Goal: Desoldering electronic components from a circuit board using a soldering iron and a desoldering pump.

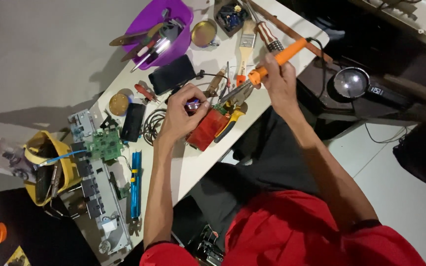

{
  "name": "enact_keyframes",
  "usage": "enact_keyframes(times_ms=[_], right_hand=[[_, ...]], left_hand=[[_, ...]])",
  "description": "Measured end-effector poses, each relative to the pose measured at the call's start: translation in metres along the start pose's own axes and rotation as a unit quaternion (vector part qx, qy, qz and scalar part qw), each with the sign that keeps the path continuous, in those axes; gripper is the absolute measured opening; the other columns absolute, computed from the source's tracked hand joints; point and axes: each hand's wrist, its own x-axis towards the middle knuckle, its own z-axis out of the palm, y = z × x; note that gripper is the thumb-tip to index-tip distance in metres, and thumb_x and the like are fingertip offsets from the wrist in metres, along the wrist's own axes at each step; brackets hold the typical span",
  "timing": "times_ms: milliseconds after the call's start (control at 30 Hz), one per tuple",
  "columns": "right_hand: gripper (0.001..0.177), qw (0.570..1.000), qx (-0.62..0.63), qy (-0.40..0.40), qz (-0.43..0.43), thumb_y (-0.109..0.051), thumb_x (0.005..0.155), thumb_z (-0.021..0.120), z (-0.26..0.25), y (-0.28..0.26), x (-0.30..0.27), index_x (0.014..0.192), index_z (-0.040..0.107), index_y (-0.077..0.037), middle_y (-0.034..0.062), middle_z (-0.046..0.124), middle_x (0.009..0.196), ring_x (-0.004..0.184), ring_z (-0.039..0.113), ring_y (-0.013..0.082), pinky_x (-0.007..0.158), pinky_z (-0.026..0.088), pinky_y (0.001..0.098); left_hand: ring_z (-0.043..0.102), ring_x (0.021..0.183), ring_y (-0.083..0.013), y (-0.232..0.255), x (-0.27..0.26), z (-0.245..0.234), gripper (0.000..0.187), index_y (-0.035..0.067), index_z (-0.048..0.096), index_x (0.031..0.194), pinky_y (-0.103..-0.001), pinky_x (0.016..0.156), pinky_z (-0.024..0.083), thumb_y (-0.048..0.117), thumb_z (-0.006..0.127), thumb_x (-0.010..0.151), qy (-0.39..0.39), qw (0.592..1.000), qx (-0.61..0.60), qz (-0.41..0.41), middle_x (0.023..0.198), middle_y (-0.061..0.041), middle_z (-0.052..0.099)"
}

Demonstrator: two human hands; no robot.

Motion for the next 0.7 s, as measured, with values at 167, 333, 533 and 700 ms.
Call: enact_keyframes(times_ms=[167, 333, 533, 700], right_hand=[[0.025, 0.996, -0.076, -0.047, -0.017, -0.018, 0.115, 0.047, -0.001, 0.002, 0.006, 0.100, 0.059, -0.002, 0.0093, 0.058, 0.081, 0.064, 0.062, 0.0204, 0.054, 0.051, 0.0311], [0.032, 0.995, -0.063, 0.054, 0.049, -0.044, 0.102, 0.057, 0.019, -0.025, 0.001, 0.099, 0.052, -0.013, 0.0014, 0.063, 0.084, 0.058, 0.051, 0.0054, 0.048, 0.049, 0.0216], [0.043, 0.994, -0.096, 0.009, 0.042, -0.046, 0.104, 0.054, 0.030, -0.045, -0.002, 0.090, 0.059, -0.006, -0.0039, 0.032, 0.061, 0.053, 0.037, 0.0059, 0.051, 0.041, 0.0224], [0.038, 0.994, -0.098, 0.017, 0.053, -0.046, 0.103, 0.056, 0.032, -0.043, 0.000, 0.090, 0.054, -0.010, -0.0008, 0.050, 0.075, 0.057, 0.046, 0.0058, 0.050, 0.046, 0.0217]], left_hand=[[0.065, 0.082, -0.0305, 0.006, -0.001, 0.001, 0.004, 0.007, 0.070, 0.086, -0.043, 0.080, 0.050, 0.006, 0.071, 0.089, -0.002, 1.000, -0.009, -0.015, 0.083, -0.013, 0.064], [0.056, 0.083, -0.0192, 0.006, -0.001, 0.003, 0.007, 0.005, 0.062, 0.088, -0.032, 0.077, 0.045, 0.003, 0.065, 0.094, -0.017, 1.000, 0.011, 0.024, 0.090, -0.008, 0.061], [0.056, 0.082, -0.0194, 0.007, -0.001, 0.005, 0.006, 0.005, 0.061, 0.089, -0.032, 0.077, 0.047, 0.003, 0.066, 0.093, -0.015, 0.999, 0.011, 0.028, 0.090, -0.009, 0.062], [0.055, 0.081, -0.0183, 0.005, -0.001, 0.006, 0.005, 0.007, 0.062, 0.089, -0.031, 0.073, 0.046, 0.005, 0.066, 0.092, -0.011, 1.000, 0.017, 0.009, 0.090, -0.008, 0.062]])
